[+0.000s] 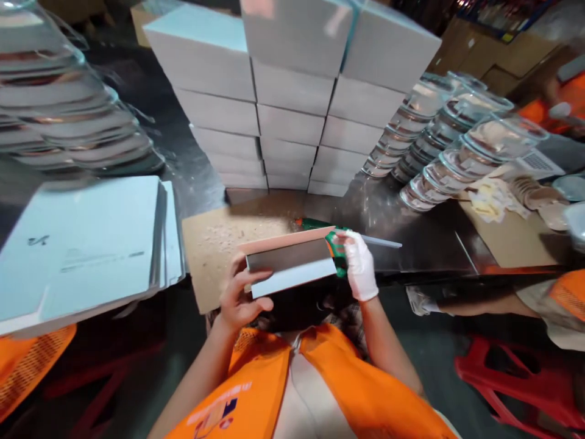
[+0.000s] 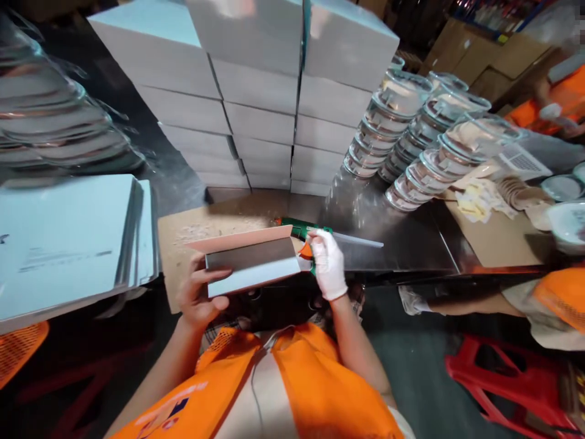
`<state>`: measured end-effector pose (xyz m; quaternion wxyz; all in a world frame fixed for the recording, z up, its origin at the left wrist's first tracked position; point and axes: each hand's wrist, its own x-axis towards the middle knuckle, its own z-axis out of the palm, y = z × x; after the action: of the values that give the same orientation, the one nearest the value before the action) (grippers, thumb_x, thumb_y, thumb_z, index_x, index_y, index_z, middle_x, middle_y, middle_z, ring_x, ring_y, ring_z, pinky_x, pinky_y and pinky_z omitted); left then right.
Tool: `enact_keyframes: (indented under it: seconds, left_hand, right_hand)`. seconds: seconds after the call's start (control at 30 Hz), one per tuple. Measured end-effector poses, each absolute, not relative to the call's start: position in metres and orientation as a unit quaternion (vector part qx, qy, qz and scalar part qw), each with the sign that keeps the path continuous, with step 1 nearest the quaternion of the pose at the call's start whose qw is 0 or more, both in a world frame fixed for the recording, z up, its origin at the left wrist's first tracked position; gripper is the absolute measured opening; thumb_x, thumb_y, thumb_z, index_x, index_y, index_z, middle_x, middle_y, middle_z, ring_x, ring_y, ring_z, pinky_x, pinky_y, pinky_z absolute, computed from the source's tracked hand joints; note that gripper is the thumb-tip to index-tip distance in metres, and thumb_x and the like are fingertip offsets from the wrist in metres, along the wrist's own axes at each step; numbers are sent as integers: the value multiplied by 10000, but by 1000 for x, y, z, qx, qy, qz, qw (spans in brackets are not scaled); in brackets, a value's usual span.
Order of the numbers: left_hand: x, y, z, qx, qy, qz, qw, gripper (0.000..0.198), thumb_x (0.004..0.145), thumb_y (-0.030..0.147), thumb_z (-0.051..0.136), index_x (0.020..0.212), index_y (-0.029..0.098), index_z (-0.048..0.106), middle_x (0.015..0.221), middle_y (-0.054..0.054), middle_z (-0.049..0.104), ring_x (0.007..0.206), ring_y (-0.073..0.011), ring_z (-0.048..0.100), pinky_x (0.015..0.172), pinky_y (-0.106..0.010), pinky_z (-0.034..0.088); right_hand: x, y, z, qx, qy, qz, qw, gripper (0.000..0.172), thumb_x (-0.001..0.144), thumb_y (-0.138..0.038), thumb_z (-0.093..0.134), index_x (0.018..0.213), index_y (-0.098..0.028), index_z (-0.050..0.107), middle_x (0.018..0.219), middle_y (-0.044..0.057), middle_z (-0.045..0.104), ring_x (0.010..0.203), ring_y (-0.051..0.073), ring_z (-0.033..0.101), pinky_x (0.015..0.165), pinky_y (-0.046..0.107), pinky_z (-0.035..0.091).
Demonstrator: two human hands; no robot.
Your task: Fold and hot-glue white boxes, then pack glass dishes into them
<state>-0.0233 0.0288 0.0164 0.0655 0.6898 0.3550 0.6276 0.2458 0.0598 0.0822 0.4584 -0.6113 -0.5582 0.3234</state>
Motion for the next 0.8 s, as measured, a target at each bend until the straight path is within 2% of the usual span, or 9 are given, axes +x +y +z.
enact_keyframes:
  seconds: [0.07,0.13,0.2,0.33,0.43,0.53,0.63,0.73,0.8]
  left_hand:
    - [-23,33,19,704,340,620,70,543,836,700,766,1177,278,737,980,-64,684,1081,-278,606,957,-418,522]
    - [-16,38,23,702,332,625,78,479,819,572,851,1175,287,703,1025,-54,658,1073,-254,597,940,-391,517]
    - [-9,42,27,686,323,647,79,414,815,445,883,1146,290,688,1011,-32,633,1022,-225,598,919,-358,511]
    - [-7,31,41,635,370,677,32,348,834,450,848,1088,261,705,933,-13,627,1041,-231,606,1045,-391,481]
    - [-11,9,48,560,501,656,74,346,829,478,828,1051,237,717,1009,-40,661,1218,-272,610,1135,-416,450]
    - [-6,-6,50,507,570,619,186,368,823,505,814,1045,226,727,1151,-64,668,1204,-262,635,1036,-365,516]
    - [6,-6,50,500,574,594,260,374,829,492,818,1074,224,729,1213,-80,664,1165,-256,656,978,-347,538]
    - [19,0,53,530,562,591,231,318,841,441,829,1070,241,737,1157,-66,692,1201,-272,650,1049,-391,519]
    - [26,4,56,558,550,588,203,283,854,412,829,1070,250,743,1139,-58,705,1206,-270,649,1063,-400,514]
  right_hand:
    - [268,65,76,-733,-531,263,334,439,927,-637,569,1007,-215,660,1135,168,726,1156,339,689,1060,491,515]
    - [279,73,69,-789,-499,272,235,364,803,-548,748,923,-211,679,1079,172,749,1162,379,691,1049,498,508]
    - [281,82,64,-785,-483,326,212,288,692,-404,835,850,-208,696,983,142,773,1115,372,716,992,441,532]
    - [280,95,61,-740,-453,421,265,184,681,-358,757,689,-195,671,675,64,731,763,269,745,705,323,575]
    - [280,90,66,-703,-423,463,336,235,722,-428,669,753,-198,637,655,62,738,596,211,695,583,304,569]
    - [274,71,76,-671,-409,438,436,344,719,-513,688,877,-223,590,687,28,744,564,175,668,560,280,560]
    - [268,46,94,-572,-442,441,532,424,729,-530,774,990,-218,657,759,13,752,535,144,616,539,274,536]
    - [266,23,111,-524,-543,436,490,335,867,-471,731,1109,-239,734,750,-7,731,559,149,608,591,296,564]
    - [265,10,116,-536,-605,396,435,262,930,-463,674,1072,-257,755,705,-11,705,606,171,646,636,311,595]
